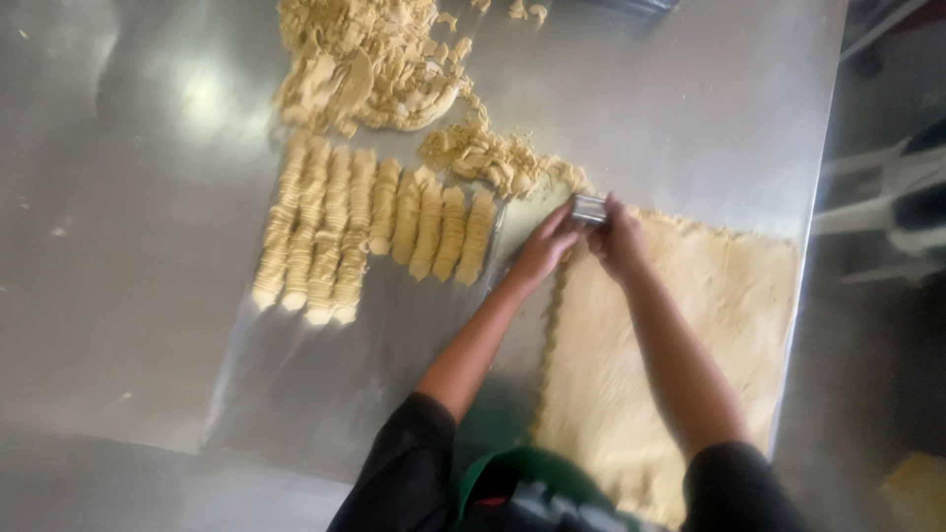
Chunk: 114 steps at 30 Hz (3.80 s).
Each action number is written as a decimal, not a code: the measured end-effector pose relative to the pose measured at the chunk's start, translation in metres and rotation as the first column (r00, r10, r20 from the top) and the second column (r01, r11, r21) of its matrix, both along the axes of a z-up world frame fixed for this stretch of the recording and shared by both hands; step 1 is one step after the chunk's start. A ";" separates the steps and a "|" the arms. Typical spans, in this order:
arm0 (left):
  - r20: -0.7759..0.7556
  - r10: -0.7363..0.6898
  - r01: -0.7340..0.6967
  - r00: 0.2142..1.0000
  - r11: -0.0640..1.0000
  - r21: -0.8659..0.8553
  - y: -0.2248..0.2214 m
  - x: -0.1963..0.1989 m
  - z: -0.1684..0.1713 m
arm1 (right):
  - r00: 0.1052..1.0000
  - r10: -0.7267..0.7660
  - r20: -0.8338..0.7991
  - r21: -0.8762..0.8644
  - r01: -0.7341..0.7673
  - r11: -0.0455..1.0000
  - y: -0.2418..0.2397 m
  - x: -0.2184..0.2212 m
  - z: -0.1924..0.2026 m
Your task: The person uses a small cylindrical cutter to press out pieces of flattened dough and then rolls each piece by hand into a small cylinder, placing them onto a metal baking tray one at a time.
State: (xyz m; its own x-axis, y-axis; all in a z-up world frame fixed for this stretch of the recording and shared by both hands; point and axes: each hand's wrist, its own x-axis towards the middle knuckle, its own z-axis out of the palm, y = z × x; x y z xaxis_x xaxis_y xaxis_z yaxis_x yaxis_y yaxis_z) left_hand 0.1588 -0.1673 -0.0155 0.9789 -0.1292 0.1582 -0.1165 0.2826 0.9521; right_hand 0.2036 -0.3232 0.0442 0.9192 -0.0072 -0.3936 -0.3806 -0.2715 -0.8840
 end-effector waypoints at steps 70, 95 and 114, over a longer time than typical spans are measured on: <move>-0.470 -0.043 -0.203 0.881 0.864 -0.461 0.095 -0.250 0.028 | 0.999 0.008 0.052 0.518 -0.034 0.855 0.035 -0.164 0.099; -0.447 -0.425 -0.238 0.787 0.460 -0.856 0.103 -0.371 -0.011 | 0.918 0.259 0.302 -0.440 -0.107 0.892 -0.023 -0.418 0.020; -0.515 -0.533 -0.236 0.671 0.504 -0.830 0.048 -0.414 -0.059 | 0.786 0.599 0.153 -0.879 -0.169 0.446 0.030 -0.381 0.005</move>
State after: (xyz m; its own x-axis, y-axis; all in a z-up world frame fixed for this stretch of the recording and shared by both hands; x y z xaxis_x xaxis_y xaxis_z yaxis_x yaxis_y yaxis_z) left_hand -0.2550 -0.1189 -0.0742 0.7988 -0.4797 -0.3630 0.5239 0.8513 0.0279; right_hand -0.1779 -0.2935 0.0488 0.9577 0.2861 -0.0307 0.2728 -0.9368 -0.2192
